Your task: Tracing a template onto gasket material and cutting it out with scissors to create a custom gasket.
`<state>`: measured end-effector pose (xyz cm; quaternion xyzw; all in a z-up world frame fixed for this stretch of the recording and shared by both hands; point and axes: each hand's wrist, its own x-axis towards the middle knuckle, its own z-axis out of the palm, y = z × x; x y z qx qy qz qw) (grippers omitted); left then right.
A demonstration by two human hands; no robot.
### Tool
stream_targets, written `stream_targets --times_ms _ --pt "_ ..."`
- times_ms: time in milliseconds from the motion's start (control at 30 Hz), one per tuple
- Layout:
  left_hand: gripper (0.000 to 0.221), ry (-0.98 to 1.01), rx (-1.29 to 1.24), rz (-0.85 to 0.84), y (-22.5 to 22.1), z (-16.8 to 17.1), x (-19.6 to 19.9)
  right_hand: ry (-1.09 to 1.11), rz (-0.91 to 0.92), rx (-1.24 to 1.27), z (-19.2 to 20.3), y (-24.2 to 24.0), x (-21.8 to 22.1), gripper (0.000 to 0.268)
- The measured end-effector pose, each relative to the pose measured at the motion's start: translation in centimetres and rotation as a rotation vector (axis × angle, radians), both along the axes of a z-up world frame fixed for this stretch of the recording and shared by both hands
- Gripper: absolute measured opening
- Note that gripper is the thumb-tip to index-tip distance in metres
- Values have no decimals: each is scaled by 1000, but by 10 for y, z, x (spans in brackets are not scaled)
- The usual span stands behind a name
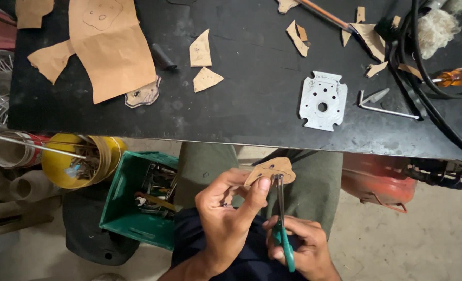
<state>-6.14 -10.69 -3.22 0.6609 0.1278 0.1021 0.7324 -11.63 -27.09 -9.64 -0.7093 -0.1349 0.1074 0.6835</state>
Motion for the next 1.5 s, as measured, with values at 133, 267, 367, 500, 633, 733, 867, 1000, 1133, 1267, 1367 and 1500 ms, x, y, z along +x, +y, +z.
stream_targets --times_ms 133,267,367,500,633,733,867,1000,1133,1267,1367,1500 --pt "18 1 6 3 0 -1 0 25 -32 31 1 2 -1 47" --pt "18 9 -3 -4 1 0 0 67 -51 38 -1 2 -3 46" --pt "18 4 -5 -5 1 1 0 89 -61 -10 1 1 -4 48" --pt "18 11 1 -4 1 1 0 93 -56 -13 -2 0 -5 47" --pt "17 18 -12 10 3 -4 0 84 37 3 8 -4 2 45" --pt "16 -5 39 25 15 -8 9 29 151 -141 18 -21 4 43" --pt "37 97 109 -27 25 13 45 83 -69 -255 -3 -82 -22 45" --pt "20 -54 416 -143 30 12 81 -214 -248 -824 24 -126 9 14" --pt "12 -61 880 -128 26 5 112 -78 -699 -876 54 -152 33 41" --pt "30 -282 996 -45 33 5 128 -285 -654 -950 67 -182 62 23" --pt "14 -514 955 -8 57 36 127 -343 -590 -936 86 -177 91 24" --pt "22 -378 1128 -5 127 39 139 -348 -450 -979 117 -158 144 20"
